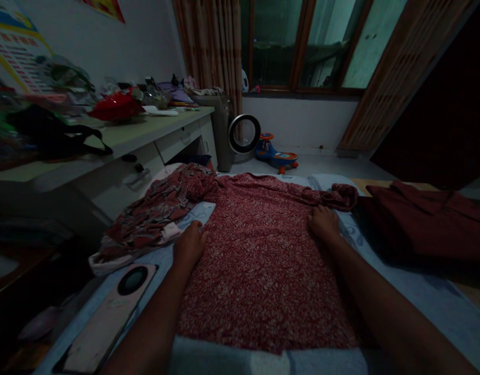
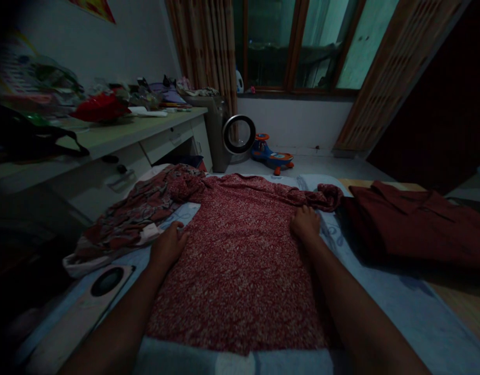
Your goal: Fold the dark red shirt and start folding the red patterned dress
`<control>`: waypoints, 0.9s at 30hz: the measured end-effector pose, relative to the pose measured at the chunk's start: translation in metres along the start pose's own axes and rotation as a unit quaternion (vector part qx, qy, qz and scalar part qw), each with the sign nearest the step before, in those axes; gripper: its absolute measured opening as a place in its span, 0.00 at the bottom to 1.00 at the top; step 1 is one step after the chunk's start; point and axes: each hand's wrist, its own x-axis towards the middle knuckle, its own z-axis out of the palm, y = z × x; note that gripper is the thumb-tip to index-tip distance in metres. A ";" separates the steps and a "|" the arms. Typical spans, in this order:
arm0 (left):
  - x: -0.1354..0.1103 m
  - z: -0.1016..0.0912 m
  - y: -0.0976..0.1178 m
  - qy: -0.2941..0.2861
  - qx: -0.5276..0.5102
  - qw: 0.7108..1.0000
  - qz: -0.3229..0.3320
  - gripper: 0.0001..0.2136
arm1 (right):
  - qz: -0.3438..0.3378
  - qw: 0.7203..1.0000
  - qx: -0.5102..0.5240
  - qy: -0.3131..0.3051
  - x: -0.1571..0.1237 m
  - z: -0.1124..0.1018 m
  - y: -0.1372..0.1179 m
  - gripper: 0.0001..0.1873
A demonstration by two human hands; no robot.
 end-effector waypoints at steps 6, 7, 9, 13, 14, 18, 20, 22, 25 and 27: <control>-0.001 0.004 0.003 0.004 0.043 0.999 0.020 0.20 | -0.218 0.970 0.101 -0.031 -0.018 0.012 -0.032 0.25; -0.001 0.004 0.003 0.006 0.046 0.999 0.022 0.20 | -0.219 0.970 0.104 -0.030 -0.019 0.014 -0.029 0.25; -0.001 0.003 0.002 0.011 0.051 0.998 0.021 0.21 | -0.194 0.976 0.094 -0.019 -0.019 0.015 -0.015 0.24; -0.001 0.004 -0.002 0.012 0.056 0.998 0.009 0.19 | -0.104 0.994 0.045 -0.006 -0.015 0.005 0.012 0.21; 0.000 0.004 -0.003 0.014 0.049 0.999 0.007 0.17 | -0.074 0.997 0.032 -0.007 -0.016 0.002 0.015 0.20; 0.000 0.003 -0.004 0.018 0.020 1.000 -0.008 0.10 | -0.041 0.999 0.014 0.014 -0.029 -0.008 0.008 0.17; 0.000 0.002 -0.003 0.013 0.015 1.000 -0.017 0.09 | -0.114 0.992 0.045 0.020 -0.038 -0.008 0.002 0.17; 0.000 0.002 -0.003 0.014 0.012 1.000 -0.019 0.08 | -0.185 0.980 0.075 0.004 -0.045 -0.007 0.002 0.18; 0.000 0.003 -0.003 0.022 0.003 1.000 -0.015 0.09 | -0.152 0.987 0.055 -0.017 -0.048 -0.008 0.012 0.20; 0.003 0.003 -0.003 0.019 -0.010 1.000 -0.015 0.11 | -0.066 0.997 0.015 -0.025 -0.048 -0.013 0.016 0.19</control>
